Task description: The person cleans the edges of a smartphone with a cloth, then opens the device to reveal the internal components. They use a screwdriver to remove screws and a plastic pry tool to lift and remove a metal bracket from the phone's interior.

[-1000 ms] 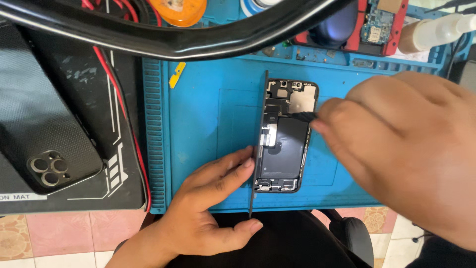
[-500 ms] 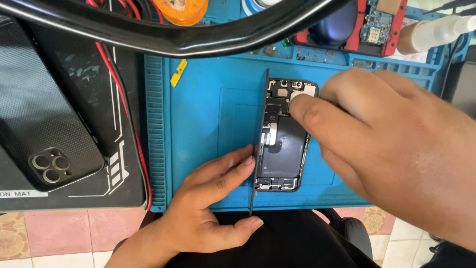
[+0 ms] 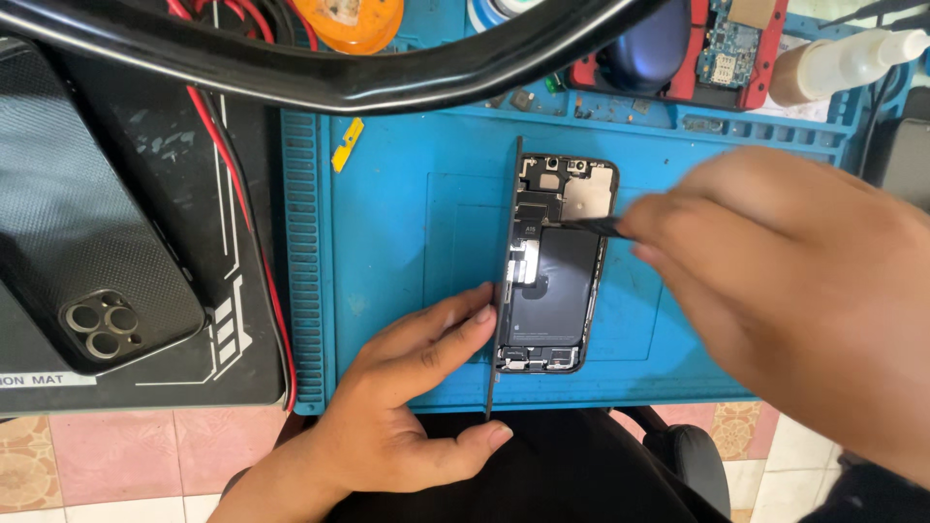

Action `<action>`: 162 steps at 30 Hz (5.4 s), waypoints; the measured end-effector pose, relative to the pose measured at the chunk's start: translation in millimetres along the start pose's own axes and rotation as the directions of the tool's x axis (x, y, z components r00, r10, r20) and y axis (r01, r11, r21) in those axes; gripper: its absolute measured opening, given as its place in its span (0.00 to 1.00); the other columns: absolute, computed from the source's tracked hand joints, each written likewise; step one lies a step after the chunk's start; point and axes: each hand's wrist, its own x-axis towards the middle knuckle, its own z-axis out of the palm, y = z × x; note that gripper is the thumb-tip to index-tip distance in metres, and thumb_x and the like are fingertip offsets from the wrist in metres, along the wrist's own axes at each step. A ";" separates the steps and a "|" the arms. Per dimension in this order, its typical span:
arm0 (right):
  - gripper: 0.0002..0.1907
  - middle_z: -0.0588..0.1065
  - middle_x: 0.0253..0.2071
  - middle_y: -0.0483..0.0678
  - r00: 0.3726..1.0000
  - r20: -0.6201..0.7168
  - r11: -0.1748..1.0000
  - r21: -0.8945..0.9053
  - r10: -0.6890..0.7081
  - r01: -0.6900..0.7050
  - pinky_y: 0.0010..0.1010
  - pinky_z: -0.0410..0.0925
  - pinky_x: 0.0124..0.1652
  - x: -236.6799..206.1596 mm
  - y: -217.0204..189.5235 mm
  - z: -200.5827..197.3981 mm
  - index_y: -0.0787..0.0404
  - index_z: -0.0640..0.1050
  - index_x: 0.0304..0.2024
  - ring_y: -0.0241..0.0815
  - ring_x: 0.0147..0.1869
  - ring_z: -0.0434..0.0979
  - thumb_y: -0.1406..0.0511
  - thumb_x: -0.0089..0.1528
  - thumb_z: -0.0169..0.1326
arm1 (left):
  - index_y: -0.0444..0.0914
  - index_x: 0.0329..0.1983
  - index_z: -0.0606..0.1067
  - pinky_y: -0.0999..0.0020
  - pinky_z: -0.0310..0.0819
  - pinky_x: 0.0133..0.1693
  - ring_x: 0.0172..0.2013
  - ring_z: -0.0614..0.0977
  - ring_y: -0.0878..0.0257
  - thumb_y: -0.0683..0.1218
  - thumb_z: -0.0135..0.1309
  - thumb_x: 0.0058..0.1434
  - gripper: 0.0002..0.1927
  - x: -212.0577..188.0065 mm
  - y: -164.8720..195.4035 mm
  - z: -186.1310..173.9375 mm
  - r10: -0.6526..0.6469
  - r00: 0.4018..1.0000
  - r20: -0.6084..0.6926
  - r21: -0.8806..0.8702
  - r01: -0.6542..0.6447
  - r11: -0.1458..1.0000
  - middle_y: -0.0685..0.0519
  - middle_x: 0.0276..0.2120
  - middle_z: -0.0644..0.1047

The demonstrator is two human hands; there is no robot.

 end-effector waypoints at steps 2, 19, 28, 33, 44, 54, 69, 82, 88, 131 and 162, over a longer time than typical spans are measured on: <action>0.11 0.76 0.36 0.52 0.996 -0.050 0.996 0.055 0.072 -0.070 0.32 0.68 0.31 -16.3 4.9 0.2 0.65 0.80 0.44 0.46 0.34 0.77 0.72 0.58 0.62 | 0.36 0.74 0.66 0.55 0.71 0.70 0.70 0.76 0.43 0.47 0.70 0.57 0.42 -0.1 0.0 -0.1 -0.002 1.000 0.001 -0.005 0.002 1.000 0.33 0.71 0.69; 0.09 0.80 0.39 0.51 0.519 -0.387 0.647 0.455 0.762 -0.611 0.25 0.68 0.41 -102.6 17.6 89.4 0.68 0.82 0.46 0.38 0.40 0.79 0.72 0.64 0.66 | 0.42 0.77 0.61 0.46 0.63 0.74 0.75 0.69 0.40 0.48 0.68 0.59 0.44 -4.9 -5.4 2.4 0.008 1.000 0.017 -0.015 -0.008 1.000 0.34 0.72 0.66; 0.27 0.77 0.31 0.49 0.786 -0.064 0.778 0.210 0.615 -0.592 0.33 0.70 0.32 -97.3 27.3 72.4 0.56 0.79 0.58 0.42 0.31 0.79 0.69 0.55 0.65 | 0.42 0.77 0.61 0.46 0.60 0.75 0.75 0.69 0.40 0.47 0.68 0.59 0.44 -7.8 -3.6 3.5 -0.006 1.000 0.009 -0.021 0.006 1.000 0.35 0.73 0.67; 0.38 0.75 0.24 0.50 0.815 0.212 0.824 0.067 0.539 -0.563 0.39 0.69 0.28 -76.4 41.3 58.3 0.48 0.72 0.68 0.49 0.27 0.77 0.63 0.53 0.65 | 0.41 0.76 0.61 0.47 0.61 0.73 0.74 0.70 0.40 0.45 0.69 0.56 0.46 -4.9 -4.4 1.3 0.011 1.000 0.019 -0.020 -0.010 1.000 0.34 0.72 0.66; 0.54 0.80 0.31 0.51 0.503 0.641 0.767 -0.220 0.579 -0.602 0.41 0.73 0.39 -37.4 50.0 44.0 0.39 0.44 0.78 0.53 0.34 0.81 0.62 0.59 0.61 | 0.42 0.78 0.60 0.48 0.64 0.74 0.75 0.70 0.40 0.45 0.68 0.59 0.45 -2.9 -3.5 0.6 0.017 0.999 0.028 -0.054 -0.015 0.998 0.34 0.74 0.66; 0.65 0.78 0.25 0.48 0.450 0.700 0.707 -0.112 0.555 -0.698 0.37 0.73 0.35 -41.5 56.2 44.3 0.43 0.35 0.80 0.49 0.30 0.80 0.62 0.56 0.66 | 0.42 0.77 0.60 0.49 0.64 0.73 0.75 0.70 0.40 0.45 0.69 0.57 0.46 -1.9 -1.7 0.6 0.010 1.000 0.026 -0.036 -0.009 0.999 0.34 0.74 0.66; 0.12 0.76 0.31 0.51 0.906 -0.022 0.897 0.158 0.422 -0.414 0.29 0.69 0.32 -88.0 48.7 15.9 0.66 0.79 0.47 0.42 0.30 0.78 0.69 0.62 0.62 | 0.39 0.75 0.62 0.53 0.70 0.70 0.72 0.74 0.42 0.46 0.70 0.57 0.45 -0.5 -2.1 -0.2 0.039 0.999 0.007 0.020 -0.039 0.999 0.35 0.72 0.67; 0.08 0.76 0.34 0.53 0.983 -0.184 0.998 -0.051 0.020 -0.029 0.38 0.68 0.34 1.2 16.0 3.0 0.67 0.80 0.36 0.52 0.36 0.77 0.73 0.58 0.67 | 0.37 0.73 0.65 0.54 0.71 0.68 0.69 0.77 0.43 0.47 0.70 0.55 0.43 -1.5 -0.2 1.3 -0.002 1.000 -0.009 0.026 0.002 1.000 0.33 0.70 0.69; 0.07 0.76 0.33 0.52 0.985 -0.168 0.998 -0.055 0.031 -0.041 0.38 0.68 0.34 1.8 16.6 4.1 0.66 0.80 0.36 0.51 0.36 0.77 0.73 0.59 0.67 | 0.36 0.73 0.65 0.54 0.72 0.69 0.69 0.77 0.43 0.47 0.70 0.55 0.43 -0.8 -0.1 0.5 0.001 1.000 -0.001 0.012 -0.001 1.000 0.33 0.71 0.69; 0.09 0.75 0.28 0.52 0.996 -0.088 1.000 -0.005 -0.023 0.022 0.38 0.67 0.29 32.8 11.3 -11.5 0.67 0.81 0.38 0.49 0.31 0.77 0.68 0.59 0.66 | 0.36 0.73 0.66 0.54 0.72 0.69 0.69 0.77 0.42 0.47 0.70 0.55 0.43 -2.0 -0.3 0.7 -0.005 1.000 -0.011 0.018 0.005 1.000 0.33 0.70 0.69; 0.09 0.77 0.33 0.43 0.995 -0.040 0.995 0.018 -0.096 0.097 0.37 0.70 0.34 47.2 17.0 -3.1 0.60 0.80 0.35 0.45 0.34 0.77 0.65 0.55 0.64 | 0.44 0.64 0.71 0.50 0.74 0.55 0.60 0.78 0.47 0.47 0.59 0.64 0.25 -11.6 -24.4 18.5 -0.587 0.809 0.040 -0.284 0.573 0.769 0.39 0.60 0.75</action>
